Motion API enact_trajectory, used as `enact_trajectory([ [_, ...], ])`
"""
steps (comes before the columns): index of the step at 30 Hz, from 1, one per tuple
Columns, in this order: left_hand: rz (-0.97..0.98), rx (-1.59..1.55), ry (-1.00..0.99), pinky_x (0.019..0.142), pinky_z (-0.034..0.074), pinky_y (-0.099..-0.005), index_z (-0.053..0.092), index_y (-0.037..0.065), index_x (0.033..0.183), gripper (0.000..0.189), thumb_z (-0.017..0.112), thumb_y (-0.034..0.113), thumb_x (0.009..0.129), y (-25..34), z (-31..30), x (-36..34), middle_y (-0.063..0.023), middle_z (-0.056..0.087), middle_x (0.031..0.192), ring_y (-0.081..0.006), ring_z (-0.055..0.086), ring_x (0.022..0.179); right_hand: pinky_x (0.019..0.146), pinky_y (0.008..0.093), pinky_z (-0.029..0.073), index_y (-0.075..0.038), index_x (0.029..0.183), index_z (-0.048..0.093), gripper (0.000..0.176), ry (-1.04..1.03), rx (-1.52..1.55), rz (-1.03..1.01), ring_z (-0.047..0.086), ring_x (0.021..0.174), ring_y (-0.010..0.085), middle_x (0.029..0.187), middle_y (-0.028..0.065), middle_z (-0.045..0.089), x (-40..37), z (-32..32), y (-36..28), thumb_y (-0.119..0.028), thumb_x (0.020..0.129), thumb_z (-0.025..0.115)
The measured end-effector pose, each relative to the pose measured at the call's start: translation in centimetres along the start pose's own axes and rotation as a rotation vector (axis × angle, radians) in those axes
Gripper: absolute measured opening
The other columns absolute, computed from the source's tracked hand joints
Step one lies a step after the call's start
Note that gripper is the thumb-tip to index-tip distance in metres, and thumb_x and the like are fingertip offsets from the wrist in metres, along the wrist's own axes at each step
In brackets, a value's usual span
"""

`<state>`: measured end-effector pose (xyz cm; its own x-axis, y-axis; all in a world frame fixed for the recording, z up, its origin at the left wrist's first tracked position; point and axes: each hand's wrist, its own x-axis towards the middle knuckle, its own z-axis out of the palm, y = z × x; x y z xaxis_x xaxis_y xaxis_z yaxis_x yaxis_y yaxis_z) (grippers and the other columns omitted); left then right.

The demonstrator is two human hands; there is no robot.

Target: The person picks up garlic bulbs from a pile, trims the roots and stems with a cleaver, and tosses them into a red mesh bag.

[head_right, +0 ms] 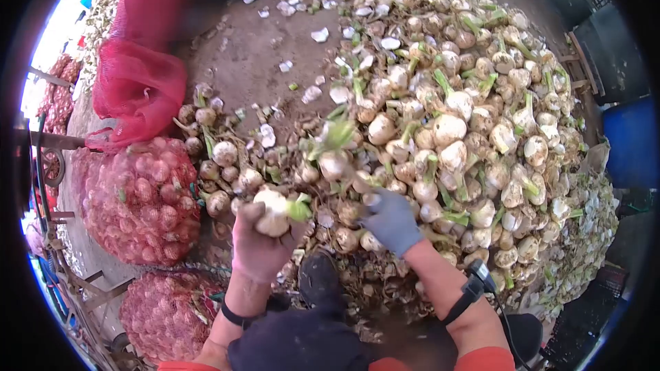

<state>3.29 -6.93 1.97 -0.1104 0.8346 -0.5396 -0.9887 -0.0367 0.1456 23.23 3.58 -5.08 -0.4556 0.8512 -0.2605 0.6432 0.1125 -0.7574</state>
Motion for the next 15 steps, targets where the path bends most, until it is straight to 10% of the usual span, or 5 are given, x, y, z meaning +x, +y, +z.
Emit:
enact_trajectory([
  [5, 0.148, 0.068, 0.197, 0.095, 0.052, -0.038, 0.052, 0.003, 0.109, 0.03, 0.065, 0.019, 0.087, 0.2, 0.0, 2.6, -0.0133, 0.057, 0.112, -0.0267, 0.057, 0.109, 0.059, 0.0299, 0.049, -0.002, 0.082, 0.061, 0.015, -0.038, 0.315, 0.089, 0.059, 0.062, 0.0127, 0.069, 0.0065, 0.063, -1.0, 0.2, -0.9, -0.009, 0.077, 0.074],
  [10, 0.268, 0.731, -0.44, 0.095, 0.048, -0.0336, 0.04, 0.005, 0.141, 0.07, 0.075, 0.019, 0.081, -0.1, 6.1, 2.8, -0.0112, 0.054, 0.126, -0.0193, 0.056, 0.109, 0.062, 0.0279, 0.049, -0.002, 0.081, 0.06, 0.015, -0.102, 0.514, 0.23, 0.057, 0.067, 0.0096, 0.072, 0.0021, 0.062, -1.2, 0.4, -1.2, -0.006, 0.079, 0.074],
  [12, 0.59, 1.386, -0.083, 0.098, 0.046, -0.0357, 0.045, 0.01, 0.139, 0.07, 0.073, -0.003, 0.076, 4.4, 2.3, 6.6, -0.0133, 0.052, 0.132, -0.0241, 0.049, 0.123, 0.064, 0.0278, 0.05, -0.002, 0.082, 0.06, 0.015, -0.153, 0.455, 0.231, 0.059, 0.068, 0.0102, 0.073, 0.003, 0.063, -0.9, -0.1, -1.3, -0.006, 0.08, 0.073],
  [15, 0.676, 2.353, 0.748, 0.098, 0.044, -0.0435, 0.054, 0.013, 0.126, 0.057, 0.076, 0.017, 0.073, 11.7, -3.3, 9.4, -0.0185, 0.053, 0.122, -0.0333, 0.054, 0.112, 0.066, 0.0279, 0.052, -0.002, 0.083, 0.059, 0.016, -0.148, 0.496, 0.183, 0.061, 0.07, 0.0103, 0.073, 0.003, 0.063, -0.9, 0.2, -0.3, -0.005, 0.079, 0.074],
])
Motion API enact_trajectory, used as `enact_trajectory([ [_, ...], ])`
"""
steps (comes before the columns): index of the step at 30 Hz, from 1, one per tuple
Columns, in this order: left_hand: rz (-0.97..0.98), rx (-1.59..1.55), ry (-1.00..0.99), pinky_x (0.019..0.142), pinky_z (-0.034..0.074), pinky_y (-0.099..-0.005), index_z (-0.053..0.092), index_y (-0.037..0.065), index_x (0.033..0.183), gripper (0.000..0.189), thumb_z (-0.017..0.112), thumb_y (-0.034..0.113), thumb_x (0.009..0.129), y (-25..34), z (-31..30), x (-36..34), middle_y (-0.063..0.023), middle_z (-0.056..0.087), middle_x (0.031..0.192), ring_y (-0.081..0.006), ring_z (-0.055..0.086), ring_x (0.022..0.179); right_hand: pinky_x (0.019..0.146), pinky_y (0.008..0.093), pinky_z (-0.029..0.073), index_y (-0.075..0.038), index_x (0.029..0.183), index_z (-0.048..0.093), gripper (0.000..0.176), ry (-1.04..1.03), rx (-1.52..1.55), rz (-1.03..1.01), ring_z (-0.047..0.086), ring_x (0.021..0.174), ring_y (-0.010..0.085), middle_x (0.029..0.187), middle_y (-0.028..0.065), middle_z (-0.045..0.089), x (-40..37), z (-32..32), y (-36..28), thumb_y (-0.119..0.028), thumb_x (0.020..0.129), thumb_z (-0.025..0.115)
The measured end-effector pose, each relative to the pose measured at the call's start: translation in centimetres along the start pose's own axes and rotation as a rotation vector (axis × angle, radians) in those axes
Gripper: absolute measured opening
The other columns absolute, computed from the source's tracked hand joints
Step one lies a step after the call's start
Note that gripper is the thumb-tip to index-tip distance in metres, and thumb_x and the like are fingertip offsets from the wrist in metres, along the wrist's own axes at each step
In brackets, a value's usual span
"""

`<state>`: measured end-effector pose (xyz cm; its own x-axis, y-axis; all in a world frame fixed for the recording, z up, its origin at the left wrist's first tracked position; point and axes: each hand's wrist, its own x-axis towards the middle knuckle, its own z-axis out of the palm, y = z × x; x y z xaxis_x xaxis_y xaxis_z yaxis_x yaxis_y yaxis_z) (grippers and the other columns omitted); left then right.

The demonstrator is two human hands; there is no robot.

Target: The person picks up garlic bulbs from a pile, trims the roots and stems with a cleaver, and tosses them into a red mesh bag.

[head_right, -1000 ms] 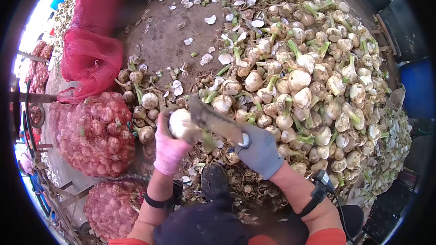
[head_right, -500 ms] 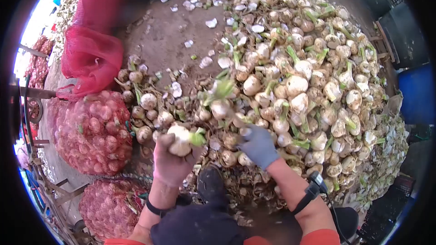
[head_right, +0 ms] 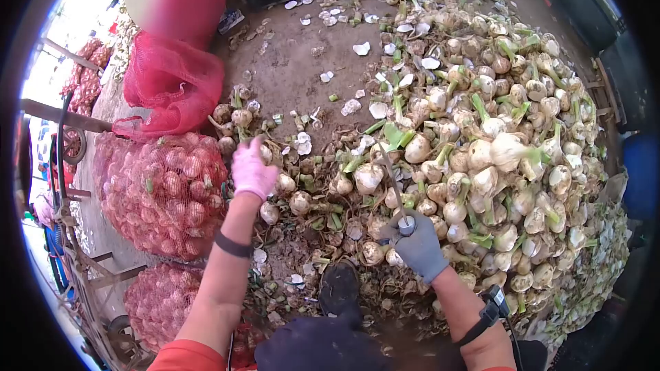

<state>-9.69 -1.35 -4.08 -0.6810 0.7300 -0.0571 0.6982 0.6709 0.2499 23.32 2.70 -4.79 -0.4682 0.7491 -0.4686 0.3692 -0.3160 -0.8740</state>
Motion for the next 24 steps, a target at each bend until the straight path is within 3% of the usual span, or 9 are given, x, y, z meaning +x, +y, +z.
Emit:
enact_trajectory([
  [3, -0.098, 0.138, 0.038, 0.095, 0.045, -0.042, 0.056, 0.016, 0.121, 0.055, 0.075, 0.015, 0.07, -5.0, 3.0, 1.3, -0.0187, 0.052, 0.114, -0.0346, 0.053, 0.11, 0.065, 0.0271, 0.052, -0.002, 0.083, 0.059, 0.016, 0.025, 0.018, -0.051, 0.061, 0.069, 0.0099, 0.073, 0.0027, 0.063, -0.3, 0.5, -1.4, -0.005, 0.079, 0.074],
  [4, -0.09, -0.084, 0.041, 0.092, 0.047, -0.0407, 0.055, 0.018, 0.12, 0.057, 0.074, 0.01, 0.067, -5.2, 2.6, 1.6, -0.0173, 0.052, 0.11, -0.0353, 0.055, 0.104, 0.064, 0.0261, 0.051, -0.002, 0.083, 0.06, 0.015, 0.0, -0.031, -0.035, 0.06, 0.069, 0.0092, 0.073, 0.0022, 0.064, -0.1, 0.5, -1.2, -0.005, 0.079, 0.074],
  [7, -0.05, -0.894, -0.011, 0.086, 0.05, -0.0351, 0.052, 0.004, 0.12, 0.056, 0.075, 0.003, 0.069, -4.9, 3.0, 0.5, -0.0134, 0.059, 0.111, -0.0275, 0.06, 0.099, 0.064, 0.0255, 0.05, -0.003, 0.083, 0.061, 0.014, 0.008, 0.025, -0.019, 0.059, 0.068, 0.0083, 0.072, 0.0014, 0.063, -0.2, 0.7, -1.9, -0.005, 0.08, 0.074],
  [9, -0.233, -1.511, -0.27, 0.089, 0.049, -0.0346, 0.05, 0.0, 0.122, 0.052, 0.072, 0.003, 0.075, -0.7, -1.9, -2.9, -0.0121, 0.061, 0.112, -0.0234, 0.06, 0.103, 0.064, 0.0254, 0.05, -0.003, 0.083, 0.06, 0.015, 0.003, 0.065, -0.008, 0.058, 0.068, 0.0076, 0.073, 0.0012, 0.062, -0.2, 0.9, -2.3, -0.006, 0.08, 0.074],
  [13, -0.224, -2.396, -0.848, 0.089, 0.05, -0.0351, 0.048, 0.001, 0.129, 0.047, 0.056, 0.025, 0.089, 0.9, -2.4, -7.8, -0.0157, 0.057, 0.123, -0.0268, 0.056, 0.111, 0.064, 0.026, 0.049, -0.002, 0.086, 0.061, 0.017, 0.014, 0.062, -0.116, 0.057, 0.067, 0.0087, 0.074, 0.0021, 0.063, -0.9, 1.4, -3.4, -0.009, 0.08, 0.075],
  [17, -0.381, -2.514, -0.913, 0.088, 0.05, -0.0374, 0.049, 0.001, 0.129, 0.051, 0.055, 0.033, 0.09, 3.2, -2.8, -11.0, -0.0164, 0.057, 0.123, -0.0302, 0.054, 0.111, 0.066, 0.0288, 0.05, -0.001, 0.088, 0.062, 0.017, 0.012, -0.027, -0.202, 0.062, 0.068, 0.0154, 0.076, 0.0097, 0.064, -2.0, 1.2, -3.8, -0.01, 0.08, 0.074],
  [20, -0.538, -2.502, -0.843, 0.082, 0.053, -0.0347, 0.06, 0.0, 0.109, 0.041, 0.059, 0.036, 0.091, 4.0, -2.6, -11.9, -0.0139, 0.064, 0.104, -0.028, 0.057, 0.106, 0.065, 0.038, 0.051, -0.003, 0.093, 0.065, 0.024, 0.019, -0.245, -0.386, 0.067, 0.075, 0.0337, 0.081, 0.0171, 0.066, -2.6, 0.8, -3.3, -0.01, 0.071, 0.07],
  [21, -0.543, -2.501, -0.855, 0.082, 0.053, -0.0347, 0.06, 0.0, 0.109, 0.041, 0.059, 0.036, 0.091, 4.1, -2.0, -12.2, -0.0139, 0.064, 0.104, -0.028, 0.057, 0.106, 0.065, 0.038, 0.051, -0.003, 0.093, 0.065, 0.024, 0.027, -0.247, -0.38, 0.067, 0.075, 0.0337, 0.081, 0.0171, 0.066, -2.9, 0.7, -3.4, -0.01, 0.071, 0.07],
  [24, -0.632, -2.078, -0.728, 0.082, 0.054, -0.0323, 0.062, 0.001, 0.097, 0.02, 0.066, 0.019, 0.087, 6.0, -2.4, -12.7, -0.0087, 0.064, 0.098, -0.0193, 0.061, 0.098, 0.063, 0.0393, 0.051, -0.005, 0.094, 0.063, 0.026, 0.004, -0.332, -0.429, 0.065, 0.074, 0.0366, 0.081, 0.0167, 0.064, -3.3, 0.9, -4.6, -0.012, 0.07, 0.071],
])
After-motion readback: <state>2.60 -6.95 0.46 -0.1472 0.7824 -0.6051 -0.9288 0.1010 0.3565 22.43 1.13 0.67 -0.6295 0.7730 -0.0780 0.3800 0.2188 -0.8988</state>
